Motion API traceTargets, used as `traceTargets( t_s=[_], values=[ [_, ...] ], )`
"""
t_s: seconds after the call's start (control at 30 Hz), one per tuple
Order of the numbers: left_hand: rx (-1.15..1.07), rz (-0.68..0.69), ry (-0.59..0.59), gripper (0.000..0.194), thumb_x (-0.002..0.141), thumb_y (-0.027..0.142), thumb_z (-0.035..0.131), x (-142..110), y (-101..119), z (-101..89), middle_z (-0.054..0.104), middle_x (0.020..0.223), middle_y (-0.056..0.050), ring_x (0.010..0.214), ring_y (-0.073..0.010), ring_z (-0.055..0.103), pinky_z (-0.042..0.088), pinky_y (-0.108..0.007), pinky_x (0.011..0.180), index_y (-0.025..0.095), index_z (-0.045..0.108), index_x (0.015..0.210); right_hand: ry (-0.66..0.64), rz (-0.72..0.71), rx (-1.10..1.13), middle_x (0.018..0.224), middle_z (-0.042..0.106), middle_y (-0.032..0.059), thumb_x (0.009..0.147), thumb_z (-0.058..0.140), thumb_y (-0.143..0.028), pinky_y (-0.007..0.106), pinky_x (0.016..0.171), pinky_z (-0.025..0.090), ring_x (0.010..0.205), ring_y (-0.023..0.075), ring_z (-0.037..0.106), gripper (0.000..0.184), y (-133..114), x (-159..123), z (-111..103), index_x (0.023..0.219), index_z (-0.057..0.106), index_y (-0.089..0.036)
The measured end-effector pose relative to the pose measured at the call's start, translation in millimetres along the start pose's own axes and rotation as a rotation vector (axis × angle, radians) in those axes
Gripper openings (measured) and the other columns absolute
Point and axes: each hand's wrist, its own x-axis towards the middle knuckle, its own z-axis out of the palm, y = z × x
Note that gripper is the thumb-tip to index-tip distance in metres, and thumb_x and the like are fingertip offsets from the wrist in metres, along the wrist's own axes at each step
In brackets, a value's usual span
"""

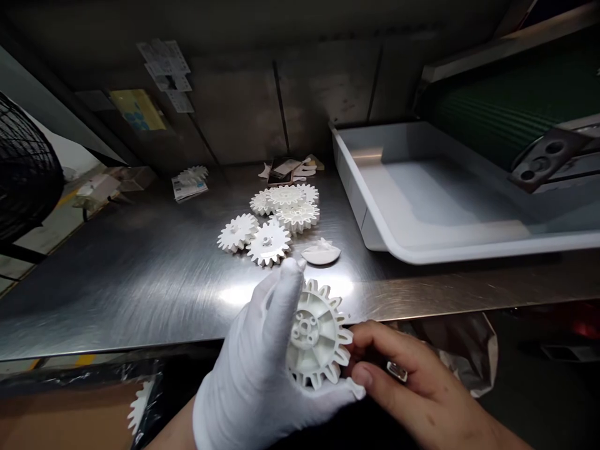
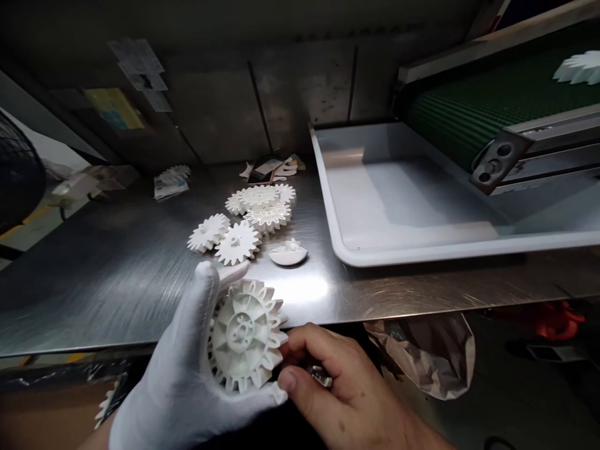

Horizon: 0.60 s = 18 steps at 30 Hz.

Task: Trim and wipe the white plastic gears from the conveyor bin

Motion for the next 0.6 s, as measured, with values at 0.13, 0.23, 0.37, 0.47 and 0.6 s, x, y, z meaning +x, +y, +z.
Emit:
traceTargets(
  t_s=[0.13, 0.23, 0.37, 0.47, 0.6],
  values=[
    [0.085, 0.090, 0.044, 0.129, 0.067, 0.050, 0.084, 1.6, -1.4, 1.3, 0.047, 0.135, -0.022, 0.114, -0.0329, 0.058, 0.057, -0.048, 0.088, 0.015, -0.002, 0.157, -0.001, 0.002, -0.013, 0.086, 0.066, -0.0051, 0.094, 0.055, -0.026, 0.018, 0.073, 0.047, 0.079, 0.0124, 0.061, 0.008, 0.4, 0.0, -0.8, 0.094, 0.063, -0.026],
    [0.074, 0.100, 0.068, 0.131, 0.066, 0.047, 0.085, 2.7, -2.6, 1.8, 0.045, 0.138, -0.022, 0.114, -0.0332, 0.058, 0.056, -0.049, 0.090, 0.014, -0.002, 0.157, -0.002, -0.002, -0.022, 0.085, 0.066, -0.0044, 0.094, 0.055, -0.024, 0.018, 0.072, 0.047, 0.078, 0.0127, 0.061, 0.008, -0.5, 2.2, -0.8, 0.093, 0.062, -0.026],
    [0.091, 0.120, 0.066, 0.131, 0.066, 0.046, 0.085, 4.0, -2.9, 1.0, 0.042, 0.143, -0.022, 0.119, -0.0336, 0.055, 0.054, -0.049, 0.095, 0.015, -0.004, 0.157, 0.018, -0.011, -0.031, 0.078, 0.062, -0.0044, 0.093, 0.054, -0.023, 0.019, 0.067, 0.046, 0.073, 0.0123, 0.058, 0.008, -2.5, 5.3, -0.1, 0.087, 0.060, -0.024],
    [0.099, 0.102, 0.038, 0.132, 0.066, 0.047, 0.084, 2.9, -3.3, -0.1, 0.034, 0.151, -0.018, 0.126, -0.0348, 0.050, 0.050, -0.049, 0.098, 0.020, -0.008, 0.157, 0.041, -0.020, -0.053, 0.073, 0.058, -0.0048, 0.093, 0.055, -0.025, 0.019, 0.063, 0.043, 0.067, 0.0118, 0.055, 0.012, -2.4, 7.4, 0.6, 0.082, 0.056, -0.023],
    [0.109, 0.099, 0.002, 0.129, 0.069, 0.043, 0.081, 1.7, -7.2, 0.1, 0.028, 0.155, -0.017, 0.126, -0.0361, 0.048, 0.049, -0.050, 0.099, 0.023, -0.012, 0.156, 0.070, -0.057, -0.106, 0.069, 0.055, -0.0041, 0.094, 0.053, -0.026, 0.021, 0.061, 0.042, 0.064, 0.0124, 0.054, 0.017, 1.1, 10.6, 0.9, 0.078, 0.053, -0.022]
  ],
)
